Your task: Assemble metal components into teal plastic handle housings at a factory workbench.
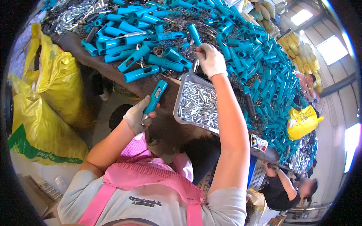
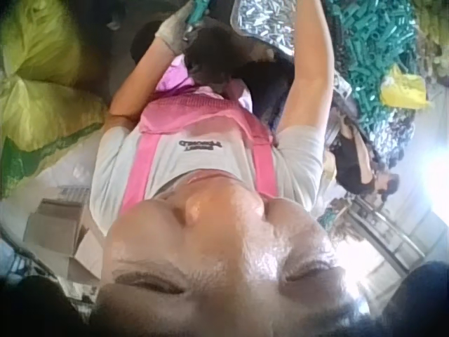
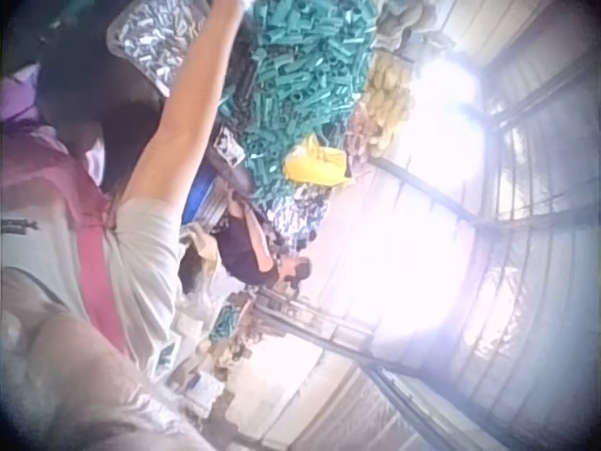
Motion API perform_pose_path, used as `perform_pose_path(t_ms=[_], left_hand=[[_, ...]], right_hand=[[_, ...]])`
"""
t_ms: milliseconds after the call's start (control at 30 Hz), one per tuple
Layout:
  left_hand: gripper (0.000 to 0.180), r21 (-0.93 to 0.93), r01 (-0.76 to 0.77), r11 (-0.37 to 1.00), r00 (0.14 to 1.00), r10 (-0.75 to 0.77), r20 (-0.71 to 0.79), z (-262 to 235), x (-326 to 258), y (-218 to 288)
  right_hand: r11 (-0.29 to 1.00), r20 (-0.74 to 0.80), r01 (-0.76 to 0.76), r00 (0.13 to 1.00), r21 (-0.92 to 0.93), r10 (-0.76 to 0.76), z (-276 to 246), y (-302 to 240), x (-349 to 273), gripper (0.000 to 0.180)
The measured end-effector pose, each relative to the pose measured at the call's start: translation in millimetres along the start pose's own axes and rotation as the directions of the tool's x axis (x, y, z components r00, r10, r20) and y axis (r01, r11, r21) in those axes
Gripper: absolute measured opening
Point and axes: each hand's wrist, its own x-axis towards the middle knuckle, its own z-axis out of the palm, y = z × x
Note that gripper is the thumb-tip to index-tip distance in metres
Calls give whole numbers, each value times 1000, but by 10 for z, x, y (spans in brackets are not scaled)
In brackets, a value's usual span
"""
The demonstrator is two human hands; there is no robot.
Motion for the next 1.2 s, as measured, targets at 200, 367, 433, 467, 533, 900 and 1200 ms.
perform_pose_path(t_ms=[200,367,433,467,533,900,1200], left_hand=[[29,-1,35,999,999,-35,-13,52,-11,29],[26,39,13,999,1000,-12,-4,39,-37,-44],[27,53,2,999,1000,-2,-5,69,-25,-38],[28,58,-2,998,1000,2,-8,103,-20,-43],[28,54,-5,999,1000,6,-12,64,-9,-60],[29,-9,42,999,999,-42,3,101,29,-43],[32,-189,124,974,992,-124,9,-31,-61,23]], right_hand=[[975,307,-131,934,-182,183,-92,469,-121,27],[834,280,-262,857,-485,432,213,131,2,38],[765,147,-283,886,-578,439,407,141,18,42],[769,116,-316,886,-556,448,430,185,9,42],[797,122,-385,864,-466,488,374,116,-3,41],[370,145,-351,864,860,482,-31,244,-337,21],[920,-125,110,990,375,-67,279,-1269,-1511,23]])
